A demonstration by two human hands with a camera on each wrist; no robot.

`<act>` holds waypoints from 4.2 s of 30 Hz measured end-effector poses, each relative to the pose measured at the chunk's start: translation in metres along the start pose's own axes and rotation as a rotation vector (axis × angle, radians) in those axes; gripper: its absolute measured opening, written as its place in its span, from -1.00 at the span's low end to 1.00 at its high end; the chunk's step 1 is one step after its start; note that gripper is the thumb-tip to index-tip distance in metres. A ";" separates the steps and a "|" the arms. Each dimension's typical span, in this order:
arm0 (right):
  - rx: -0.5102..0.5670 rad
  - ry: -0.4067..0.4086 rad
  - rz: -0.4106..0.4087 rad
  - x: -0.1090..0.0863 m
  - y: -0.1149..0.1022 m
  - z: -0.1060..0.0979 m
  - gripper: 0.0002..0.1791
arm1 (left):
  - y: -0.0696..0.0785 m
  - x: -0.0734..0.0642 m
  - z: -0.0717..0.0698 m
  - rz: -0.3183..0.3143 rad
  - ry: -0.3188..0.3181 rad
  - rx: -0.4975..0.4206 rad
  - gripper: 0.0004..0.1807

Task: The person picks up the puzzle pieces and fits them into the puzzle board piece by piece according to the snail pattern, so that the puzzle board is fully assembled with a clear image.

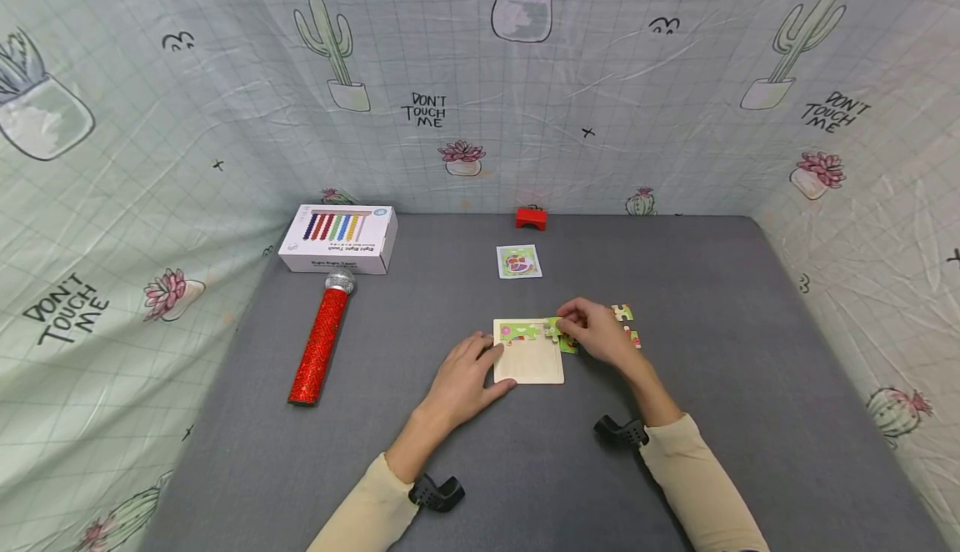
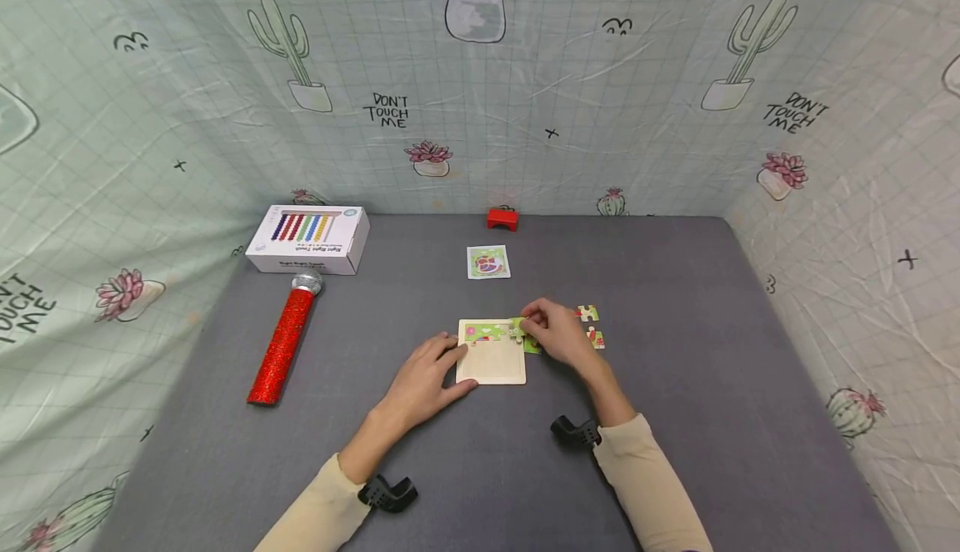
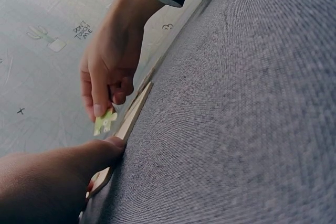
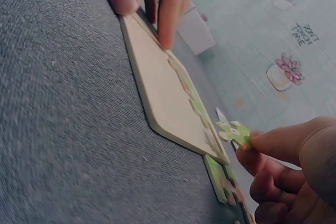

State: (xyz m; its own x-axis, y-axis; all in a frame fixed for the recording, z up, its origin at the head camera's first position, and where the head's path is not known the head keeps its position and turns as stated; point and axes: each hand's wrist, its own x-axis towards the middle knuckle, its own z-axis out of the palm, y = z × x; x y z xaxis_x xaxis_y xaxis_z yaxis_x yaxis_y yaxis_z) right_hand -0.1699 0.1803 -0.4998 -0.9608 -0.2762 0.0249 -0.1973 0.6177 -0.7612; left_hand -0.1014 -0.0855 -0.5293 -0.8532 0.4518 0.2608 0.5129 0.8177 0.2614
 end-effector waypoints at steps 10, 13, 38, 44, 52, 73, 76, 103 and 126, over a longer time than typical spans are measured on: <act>-0.052 -0.020 0.007 0.003 -0.002 0.009 -0.80 | -0.001 0.000 0.001 -0.004 -0.008 -0.020 -0.35; -0.079 -0.021 0.008 0.003 -0.002 0.011 -0.80 | -0.001 0.000 0.002 -0.003 -0.006 -0.024 -0.36; -0.227 -0.014 -0.110 0.004 -0.003 0.019 -0.81 | -0.001 0.000 0.001 -0.011 -0.016 -0.019 -0.34; -0.250 -0.012 -0.103 0.005 -0.006 0.020 -0.82 | -0.001 0.000 0.002 -0.013 -0.019 -0.017 -0.34; -0.256 -0.007 -0.116 0.006 -0.004 0.020 -0.80 | -0.001 0.000 0.000 -0.009 -0.015 -0.014 -0.34; -0.259 0.041 -0.077 0.004 0.006 -0.002 -0.64 | -0.001 0.000 0.000 -0.006 -0.013 -0.012 -0.34; -0.270 0.030 -0.065 0.004 0.008 -0.005 -0.62 | -0.001 0.001 0.000 -0.008 -0.015 -0.010 -0.35; -0.301 0.001 -0.014 0.007 0.014 -0.011 -0.73 | 0.000 0.000 -0.001 -0.014 -0.013 -0.014 -0.33; -0.209 0.080 -0.072 0.002 0.000 -0.008 -0.84 | -0.002 0.000 0.000 -0.009 -0.002 -0.032 -0.30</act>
State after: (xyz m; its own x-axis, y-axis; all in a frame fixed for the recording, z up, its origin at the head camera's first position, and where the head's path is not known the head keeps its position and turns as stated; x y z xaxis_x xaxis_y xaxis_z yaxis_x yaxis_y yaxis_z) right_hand -0.1736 0.1856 -0.4941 -0.9536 -0.2709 0.1315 -0.2937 0.7401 -0.6049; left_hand -0.1018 -0.0870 -0.5297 -0.8580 0.4447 0.2569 0.5076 0.8102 0.2930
